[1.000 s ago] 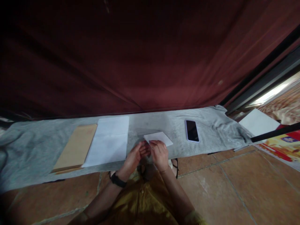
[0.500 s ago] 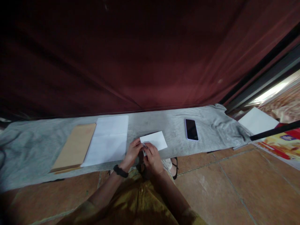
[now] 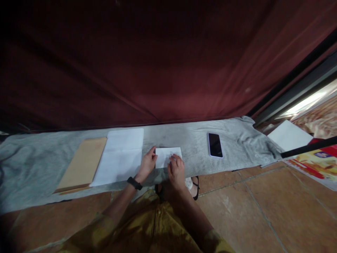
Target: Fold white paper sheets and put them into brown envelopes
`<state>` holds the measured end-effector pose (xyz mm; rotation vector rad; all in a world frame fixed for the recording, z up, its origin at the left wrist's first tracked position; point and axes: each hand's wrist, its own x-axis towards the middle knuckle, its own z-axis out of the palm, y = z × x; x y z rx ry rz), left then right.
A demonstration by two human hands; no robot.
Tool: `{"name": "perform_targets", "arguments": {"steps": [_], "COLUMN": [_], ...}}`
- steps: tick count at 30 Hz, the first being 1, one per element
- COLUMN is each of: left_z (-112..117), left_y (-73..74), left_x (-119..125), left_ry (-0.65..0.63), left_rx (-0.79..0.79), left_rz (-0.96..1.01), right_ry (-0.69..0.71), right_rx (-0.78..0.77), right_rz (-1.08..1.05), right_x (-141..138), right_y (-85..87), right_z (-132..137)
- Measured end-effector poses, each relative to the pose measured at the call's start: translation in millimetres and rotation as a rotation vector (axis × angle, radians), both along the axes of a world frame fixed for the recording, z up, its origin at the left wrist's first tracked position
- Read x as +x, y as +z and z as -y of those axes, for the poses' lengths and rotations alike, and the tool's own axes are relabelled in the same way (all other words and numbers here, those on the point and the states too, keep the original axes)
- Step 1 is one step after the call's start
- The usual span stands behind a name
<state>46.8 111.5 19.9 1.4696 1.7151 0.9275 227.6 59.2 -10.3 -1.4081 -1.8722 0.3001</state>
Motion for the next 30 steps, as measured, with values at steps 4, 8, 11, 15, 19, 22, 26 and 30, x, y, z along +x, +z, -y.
{"name": "perform_targets", "arguments": {"steps": [4, 8, 11, 15, 19, 22, 26, 30], "left_z": [13.0, 41.7, 64.7, 84.0, 90.5, 91.8, 93.2, 95.3], "left_y": [1.2, -0.3, -4.2, -9.9, -14.1, -15.9, -16.7, -16.3], "left_x": [3.5, 9.2, 15.0, 20.5, 20.9, 19.4, 16.4, 12.8], "left_ry": [0.002, -0.136, -0.263, -0.364, -0.402, -0.408, -0.385, -0.378], "left_rx": [0.083, 0.285, 0.301, 0.293, 0.284, 0.287, 0.298, 0.308], "left_rz": [-0.086, -0.308, -0.435, -0.566, -0.663, -0.698, -0.710, -0.693], "right_ry": [-0.065, -0.099, -0.102, -0.094, -0.081, -0.087, -0.113, -0.140], "right_rx": [-0.015, -0.027, -0.037, -0.060, -0.059, -0.051, -0.027, -0.025], "right_rz": [0.064, 0.096, 0.122, 0.182, 0.208, 0.210, 0.199, 0.203], "right_x": [-7.6, -10.9, -12.5, -14.7, -14.8, -12.3, -5.1, 6.8], "right_y": [-1.9, -0.7, 2.5, 5.8, 3.8, 0.4, -3.9, -7.3], "right_z": [-2.9, -2.8, -2.3, -1.4, -1.3, -2.2, -4.0, -5.9]}}
